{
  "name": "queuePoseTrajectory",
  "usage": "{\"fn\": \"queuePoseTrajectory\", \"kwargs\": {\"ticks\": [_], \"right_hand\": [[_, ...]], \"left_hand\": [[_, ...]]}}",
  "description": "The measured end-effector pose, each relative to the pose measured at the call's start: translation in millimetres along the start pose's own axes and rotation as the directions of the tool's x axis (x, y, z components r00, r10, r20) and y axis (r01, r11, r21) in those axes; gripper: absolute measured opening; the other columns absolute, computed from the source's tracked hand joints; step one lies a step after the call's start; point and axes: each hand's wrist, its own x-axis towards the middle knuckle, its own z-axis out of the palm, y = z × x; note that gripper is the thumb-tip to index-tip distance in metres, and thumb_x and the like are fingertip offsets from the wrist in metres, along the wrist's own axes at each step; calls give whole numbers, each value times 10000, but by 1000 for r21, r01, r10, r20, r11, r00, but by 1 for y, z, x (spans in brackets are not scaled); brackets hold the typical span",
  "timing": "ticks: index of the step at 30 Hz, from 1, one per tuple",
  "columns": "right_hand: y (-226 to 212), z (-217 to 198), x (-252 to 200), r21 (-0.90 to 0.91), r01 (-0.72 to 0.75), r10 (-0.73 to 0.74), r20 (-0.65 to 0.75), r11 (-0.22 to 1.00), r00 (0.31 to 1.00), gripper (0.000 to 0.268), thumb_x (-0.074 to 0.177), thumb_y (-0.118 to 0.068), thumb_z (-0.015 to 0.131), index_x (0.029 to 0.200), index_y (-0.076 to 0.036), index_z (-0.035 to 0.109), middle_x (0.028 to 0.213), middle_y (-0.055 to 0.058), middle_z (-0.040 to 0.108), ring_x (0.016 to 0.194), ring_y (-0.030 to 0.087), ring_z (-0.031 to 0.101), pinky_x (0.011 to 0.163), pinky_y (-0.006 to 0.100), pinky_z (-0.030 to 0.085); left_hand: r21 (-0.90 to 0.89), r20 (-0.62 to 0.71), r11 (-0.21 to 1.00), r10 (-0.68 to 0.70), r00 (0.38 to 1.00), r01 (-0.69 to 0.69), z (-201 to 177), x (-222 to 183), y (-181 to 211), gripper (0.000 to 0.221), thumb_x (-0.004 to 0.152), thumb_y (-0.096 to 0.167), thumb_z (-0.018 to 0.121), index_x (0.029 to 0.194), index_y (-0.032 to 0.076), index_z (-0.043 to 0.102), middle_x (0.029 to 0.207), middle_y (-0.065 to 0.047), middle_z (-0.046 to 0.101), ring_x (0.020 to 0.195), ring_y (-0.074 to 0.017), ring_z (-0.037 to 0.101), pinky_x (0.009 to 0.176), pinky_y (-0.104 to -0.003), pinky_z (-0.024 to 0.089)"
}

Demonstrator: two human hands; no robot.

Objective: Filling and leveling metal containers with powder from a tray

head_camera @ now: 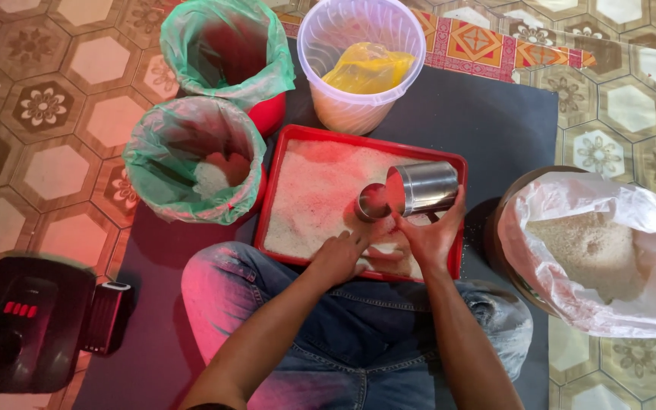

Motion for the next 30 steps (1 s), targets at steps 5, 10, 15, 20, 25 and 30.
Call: {"fn": "queuePoseTrajectory", "kwargs": {"ticks": [5,10,15,20,25,30], "right_hand": [[-2,0,-2,5,26,-26,16,1000,1000,1402,433,-40,1034,1598,-24,254,1521,300,282,1417,452,339,988,493,544],[-5,-2,-1,-18,4,-3,26,1000,1000,1405,446,-98,1068,1584,29,253,1512,316,295,1406,446,355,988,476,545],[-6,0,-3,23,-19,19,40,1000,999,1404,454,-83,1060,1591,1,240,1529,287,276,1415,407,338,1011,480,533],[-8,-3,-2,20,-40,39,19,999,999,1416,451,-79,1061,1598,-6,233,1533,289,262,1425,412,326,1034,477,526],[-7,-6,-2,26,-48,48,18,999,999,1396,493,-82,1059,1597,7,209,1553,297,233,1437,438,289,1061,495,511],[-14,-7,-4,40,-46,46,15,998,999,1387,507,-82,1064,1591,12,204,1549,309,217,1436,460,277,1057,529,504]], "left_hand": [[77,-151,993,-74,986,86,39,9,-18,399,899,274,735,1259,149,616,1137,-100,642,1084,-309,602,808,-427,558],[231,-408,966,-11,913,115,74,17,-28,108,889,149,608,972,171,673,833,-44,638,898,-261,592,682,-395,489],[180,-377,969,-90,922,168,54,12,-23,185,866,156,629,1043,182,675,950,-42,651,966,-261,586,725,-401,483],[152,-328,963,-163,931,222,47,14,-24,240,870,182,651,1110,186,646,961,-47,661,958,-267,619,744,-428,510],[-44,-173,950,-313,934,310,39,18,-30,417,808,207,711,1178,141,533,1060,-100,627,972,-357,652,805,-493,538],[-218,-158,900,-414,896,377,28,18,-28,449,792,174,676,1209,93,532,1060,-159,607,909,-436,669,786,-543,562]]}}
